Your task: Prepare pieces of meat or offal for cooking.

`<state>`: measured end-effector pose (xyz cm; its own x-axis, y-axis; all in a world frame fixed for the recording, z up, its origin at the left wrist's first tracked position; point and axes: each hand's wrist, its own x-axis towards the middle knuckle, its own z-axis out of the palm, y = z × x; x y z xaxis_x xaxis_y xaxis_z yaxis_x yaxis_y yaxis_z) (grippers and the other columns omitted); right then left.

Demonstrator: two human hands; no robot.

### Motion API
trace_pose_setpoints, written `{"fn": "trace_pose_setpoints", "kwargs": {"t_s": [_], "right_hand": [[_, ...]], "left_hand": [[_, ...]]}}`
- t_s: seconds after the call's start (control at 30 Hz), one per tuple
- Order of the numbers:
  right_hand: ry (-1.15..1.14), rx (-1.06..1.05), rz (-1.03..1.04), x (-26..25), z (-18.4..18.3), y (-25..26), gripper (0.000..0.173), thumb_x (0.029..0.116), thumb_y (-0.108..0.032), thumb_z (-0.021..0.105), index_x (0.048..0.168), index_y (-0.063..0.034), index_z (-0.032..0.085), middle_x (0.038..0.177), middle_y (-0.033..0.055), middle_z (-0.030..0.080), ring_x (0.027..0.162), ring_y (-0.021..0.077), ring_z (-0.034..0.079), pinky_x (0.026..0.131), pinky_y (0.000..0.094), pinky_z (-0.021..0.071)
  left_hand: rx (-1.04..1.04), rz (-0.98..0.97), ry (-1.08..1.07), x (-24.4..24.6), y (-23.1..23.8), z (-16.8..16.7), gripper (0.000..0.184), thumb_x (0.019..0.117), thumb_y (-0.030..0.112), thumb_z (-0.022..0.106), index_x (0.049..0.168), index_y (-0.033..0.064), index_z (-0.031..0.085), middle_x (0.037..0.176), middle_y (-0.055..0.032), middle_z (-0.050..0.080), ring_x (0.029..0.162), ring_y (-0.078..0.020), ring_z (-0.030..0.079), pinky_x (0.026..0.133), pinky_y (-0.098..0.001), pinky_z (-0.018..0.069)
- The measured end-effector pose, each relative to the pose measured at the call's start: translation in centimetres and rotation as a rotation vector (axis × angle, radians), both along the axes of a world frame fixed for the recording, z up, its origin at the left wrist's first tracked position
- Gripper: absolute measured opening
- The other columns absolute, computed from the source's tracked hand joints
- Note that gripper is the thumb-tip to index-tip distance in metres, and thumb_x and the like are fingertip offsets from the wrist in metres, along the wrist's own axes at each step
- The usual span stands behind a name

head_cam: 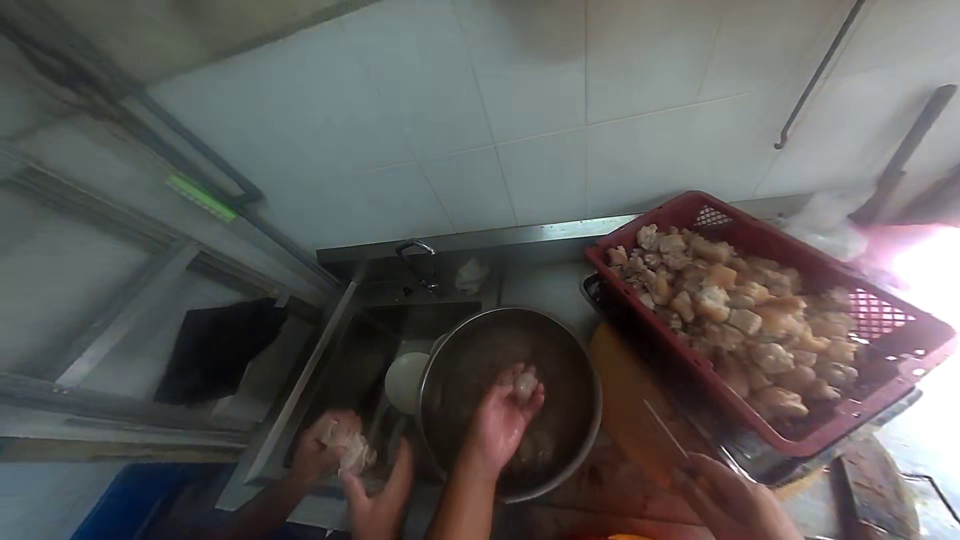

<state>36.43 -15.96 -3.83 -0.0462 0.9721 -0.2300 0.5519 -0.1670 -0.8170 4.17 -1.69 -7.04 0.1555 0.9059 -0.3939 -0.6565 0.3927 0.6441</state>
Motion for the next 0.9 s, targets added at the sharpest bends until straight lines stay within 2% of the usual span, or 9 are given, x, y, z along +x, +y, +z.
{"fn": "trace_pose_setpoints", "kwargs": {"t_s": [0.07,0.23,0.37,0.53,0.63,0.7,0.77,0.83,0.9], "right_hand": [[0.041,0.025,0.038,-1.2,0.3,0.5,0.028,0.1045,-0.034,0.059,0.118,-0.0136,0.072,0.085,0.0022,0.073,0.069,0.0142,0.067,0.066,0.0401,0.0588],[0.148,0.184,0.089,-3.8,1.6,3.0,0.024,0.1035,-0.038,0.060,0.116,-0.0202,0.071,0.082,-0.0047,0.069,0.066,0.0066,0.063,0.061,0.0297,0.0572],[0.208,0.264,0.112,-5.5,3.2,5.0,0.061,0.0915,-0.046,0.076,0.142,-0.0178,0.058,0.101,-0.0042,0.069,0.078,0.0043,0.064,0.070,0.0267,0.0594],[0.480,0.175,0.078,-5.2,1.9,5.0,0.038,0.0914,-0.039,0.078,0.119,-0.0152,0.067,0.095,-0.0022,0.071,0.080,0.0096,0.068,0.072,0.0313,0.0612],[0.511,0.144,-0.100,-2.3,2.0,4.9,0.035,0.0906,-0.038,0.078,0.113,-0.0128,0.070,0.091,0.0018,0.072,0.079,0.0161,0.070,0.069,0.0375,0.0625],[0.266,0.175,-0.251,1.5,2.9,5.7,0.036,0.0902,-0.046,0.075,0.111,-0.0164,0.072,0.087,0.0009,0.072,0.075,0.0160,0.070,0.067,0.0408,0.0624],[-0.040,0.201,-0.370,5.5,3.6,6.9,0.038,0.0919,-0.049,0.072,0.114,-0.0178,0.071,0.083,0.0048,0.069,0.068,0.0203,0.066,0.061,0.0482,0.0583],[-0.215,0.141,-0.404,8.8,4.1,7.7,0.044,0.0969,-0.043,0.069,0.133,-0.0177,0.066,0.092,0.0112,0.070,0.076,0.0272,0.067,0.070,0.0577,0.0568],[-0.265,0.127,-0.437,10.3,4.4,7.8,0.041,0.1001,-0.041,0.066,0.134,-0.0184,0.065,0.095,0.0105,0.072,0.079,0.0274,0.069,0.072,0.0590,0.0571]], "left_hand": [[0.057,-0.049,-0.020,0.5,-1.3,1.3,0.040,0.1010,0.005,0.038,0.140,0.0012,0.049,0.134,-0.0244,0.059,0.105,-0.0326,0.068,0.091,-0.0441,0.0578],[0.117,-0.213,0.125,2.8,-3.6,4.2,0.037,0.1022,0.026,0.061,0.129,0.0015,0.058,0.103,-0.0183,0.069,0.074,-0.0197,0.069,0.066,-0.0322,0.0608],[0.200,-0.316,0.379,5.1,-4.6,5.4,0.041,0.0970,0.034,0.069,0.119,0.0004,0.064,0.091,-0.0147,0.068,0.065,-0.0179,0.064,0.057,-0.0324,0.0578],[0.245,-0.482,0.802,7.8,-5.4,6.4,0.064,0.1056,0.060,0.034,0.104,0.0066,0.070,0.080,-0.0099,0.070,0.063,-0.0221,0.068,0.056,-0.0399,0.0603],[0.352,-0.660,1.008,6.3,-3.6,5.5,0.061,0.1088,0.053,0.027,0.120,0.0106,0.069,0.095,-0.0048,0.074,0.078,-0.0177,0.073,0.069,-0.0368,0.0637],[0.457,-0.805,1.339,4.1,-1.7,2.9,0.046,0.1054,0.048,0.046,0.126,0.0138,0.069,0.119,-0.0053,0.069,0.109,-0.0164,0.067,0.097,-0.0382,0.0562],[0.459,-1.026,1.627,2.2,-0.8,-0.1,0.047,0.0973,0.045,0.063,0.130,0.0123,0.068,0.139,-0.0150,0.058,0.131,-0.0292,0.055,0.112,-0.0490,0.0446],[0.388,-1.232,1.812,1.2,-1.2,-2.8,0.051,0.0895,0.041,0.072,0.131,0.0123,0.067,0.156,-0.0169,0.044,0.140,-0.0386,0.046,0.111,-0.0595,0.0428],[0.351,-1.279,1.882,1.0,-1.7,-4.6,0.043,0.0866,0.029,0.074,0.125,0.0105,0.070,0.162,-0.0150,0.034,0.141,-0.0412,0.042,0.108,-0.0612,0.0453]]}}
